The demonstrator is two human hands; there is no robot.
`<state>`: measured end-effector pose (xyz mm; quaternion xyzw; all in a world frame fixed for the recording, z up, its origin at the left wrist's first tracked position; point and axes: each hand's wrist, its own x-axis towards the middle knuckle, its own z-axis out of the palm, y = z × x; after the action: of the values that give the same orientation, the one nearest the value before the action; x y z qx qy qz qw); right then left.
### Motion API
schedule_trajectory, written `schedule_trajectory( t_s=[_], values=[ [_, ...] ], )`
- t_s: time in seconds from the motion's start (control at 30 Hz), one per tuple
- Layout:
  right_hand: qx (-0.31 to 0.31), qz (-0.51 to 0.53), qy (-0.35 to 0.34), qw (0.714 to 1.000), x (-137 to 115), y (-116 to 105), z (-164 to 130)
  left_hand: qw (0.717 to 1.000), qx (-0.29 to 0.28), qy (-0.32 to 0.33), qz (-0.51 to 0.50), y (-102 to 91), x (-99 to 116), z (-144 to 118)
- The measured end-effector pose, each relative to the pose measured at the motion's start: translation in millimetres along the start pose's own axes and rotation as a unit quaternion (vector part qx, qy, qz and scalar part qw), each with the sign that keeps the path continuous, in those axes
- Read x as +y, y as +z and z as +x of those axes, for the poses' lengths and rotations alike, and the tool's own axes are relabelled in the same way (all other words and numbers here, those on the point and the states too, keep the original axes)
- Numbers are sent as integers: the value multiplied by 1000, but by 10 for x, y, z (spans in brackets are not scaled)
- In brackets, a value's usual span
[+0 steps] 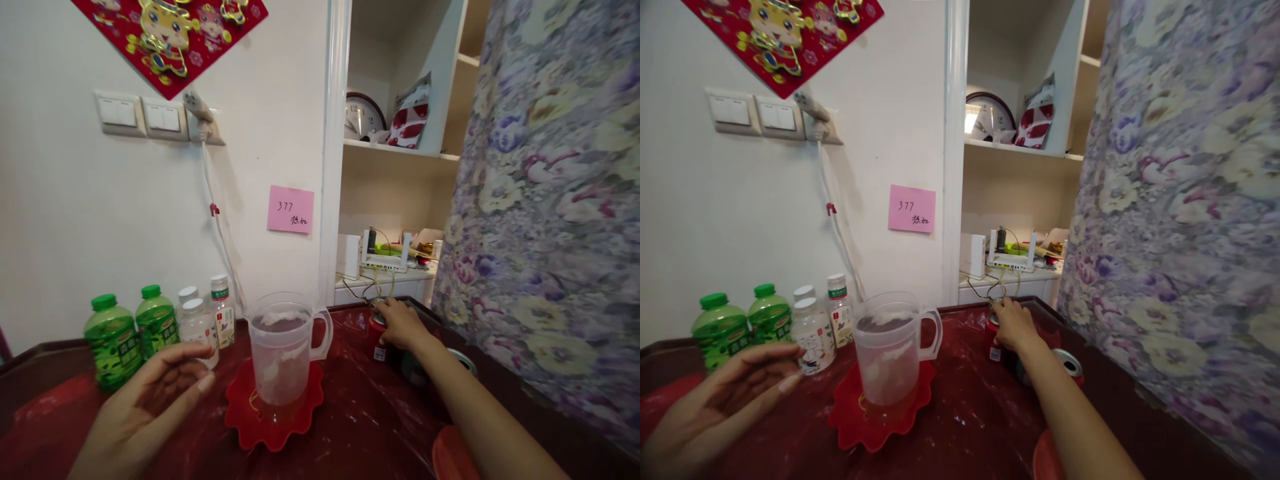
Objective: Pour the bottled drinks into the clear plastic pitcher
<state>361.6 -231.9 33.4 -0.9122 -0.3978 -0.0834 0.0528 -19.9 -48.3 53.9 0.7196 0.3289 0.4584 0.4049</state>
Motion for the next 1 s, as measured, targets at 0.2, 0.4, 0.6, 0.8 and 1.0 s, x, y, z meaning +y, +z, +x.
schedule_trajectory(
  t_s=[0.2,0.4,0.6,0.8,1.0],
  values=[
    [26,-3,-23,999,8,69,-77,997,-70,18,-20,45,-117,-137],
    [21,0,-32,999,23,80,-64,983,-107,137,56,134,-135,-137],
    [23,4,-40,999,29,65,-113,964,-126,214,90,168,-126,-160],
    [44,19,-50,998,-81,27,-266,941,-203,253,97,253,-11,-271],
    [43,110,-54,992,-146,-346,-616,934,-293,189,76,474,128,-486]
  ],
)
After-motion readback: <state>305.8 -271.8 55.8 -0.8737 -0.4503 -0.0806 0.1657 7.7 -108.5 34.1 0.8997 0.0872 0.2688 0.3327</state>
